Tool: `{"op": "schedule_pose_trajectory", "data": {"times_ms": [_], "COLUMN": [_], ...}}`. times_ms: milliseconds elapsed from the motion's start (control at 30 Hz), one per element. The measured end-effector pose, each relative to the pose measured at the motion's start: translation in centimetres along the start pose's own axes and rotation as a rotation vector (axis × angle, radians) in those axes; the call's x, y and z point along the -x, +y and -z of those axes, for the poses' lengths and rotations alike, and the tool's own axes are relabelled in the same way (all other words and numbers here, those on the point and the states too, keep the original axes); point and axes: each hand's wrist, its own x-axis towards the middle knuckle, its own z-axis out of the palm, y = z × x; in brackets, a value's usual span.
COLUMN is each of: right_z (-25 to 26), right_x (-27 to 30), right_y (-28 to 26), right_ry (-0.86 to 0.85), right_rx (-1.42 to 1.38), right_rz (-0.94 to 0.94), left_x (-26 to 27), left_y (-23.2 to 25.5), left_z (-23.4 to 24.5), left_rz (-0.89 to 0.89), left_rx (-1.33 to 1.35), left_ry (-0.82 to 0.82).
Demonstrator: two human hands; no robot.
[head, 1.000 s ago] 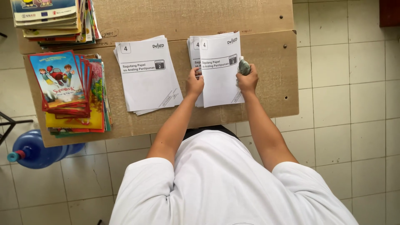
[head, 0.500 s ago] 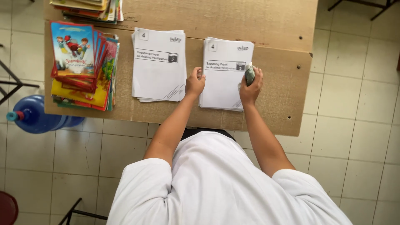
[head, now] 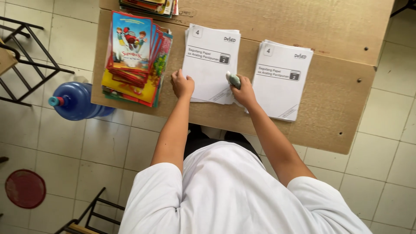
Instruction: Wiping and cleaning a stack of educational booklets with a cloth on a table.
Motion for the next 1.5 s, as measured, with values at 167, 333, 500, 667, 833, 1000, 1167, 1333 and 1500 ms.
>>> {"op": "schedule_pose_trajectory", "data": {"times_ms": [167, 333, 500, 667, 833, 1000, 1167, 1333, 1500], "right_z": [-3.9, -4.1, -4.7, -4.3, -9.6, -10.6, -8.3, -8.6, -9.4], "right_x": [1.2, 3.3, 1.9, -1.7, 0.1, -1.4, -5.4, -6.2, -2.3], "right_y": [-1.4, -3.5, -1.3, -8.5, -8.6, -8.1, -6.7, -7.3, -8.1], "right_ry": [0.177, 0.238, 0.425, 0.601, 0.116, 0.265, 0.214, 0.201, 0.074], "right_rx": [0.260, 0.315, 0.094, 0.345, 0.457, 0.602, 0.584, 0.672, 0.598], "right_rz": [-0.142, -0.114, -0.172, 0.255, 0.198, 0.322, 0.311, 0.292, 0.574], "left_x": [-0.6, -0.2, -3.4, -4.2, -3.0, -3.4, -2.9, -3.1, -2.9], "left_y": [-1.8, -0.7, 0.3, 0.2, 0.0, 0.7, 0.5, -0.2, 0.2], "left_z": [-1.2, 2.4, 3.3, -0.5, -0.2, -0.2, 0.2, -0.5, 0.2], "left_rz": [-0.174, -0.383, -0.534, -0.737, -0.803, -0.810, -0.788, -0.769, -0.745], "left_rx": [0.055, 0.057, 0.054, -0.055, -0.185, -0.190, -0.173, -0.129, -0.042], "left_ry": [-0.174, -0.150, -0.079, -0.089, 0.090, 0.153, 0.118, 0.122, 0.060]}}
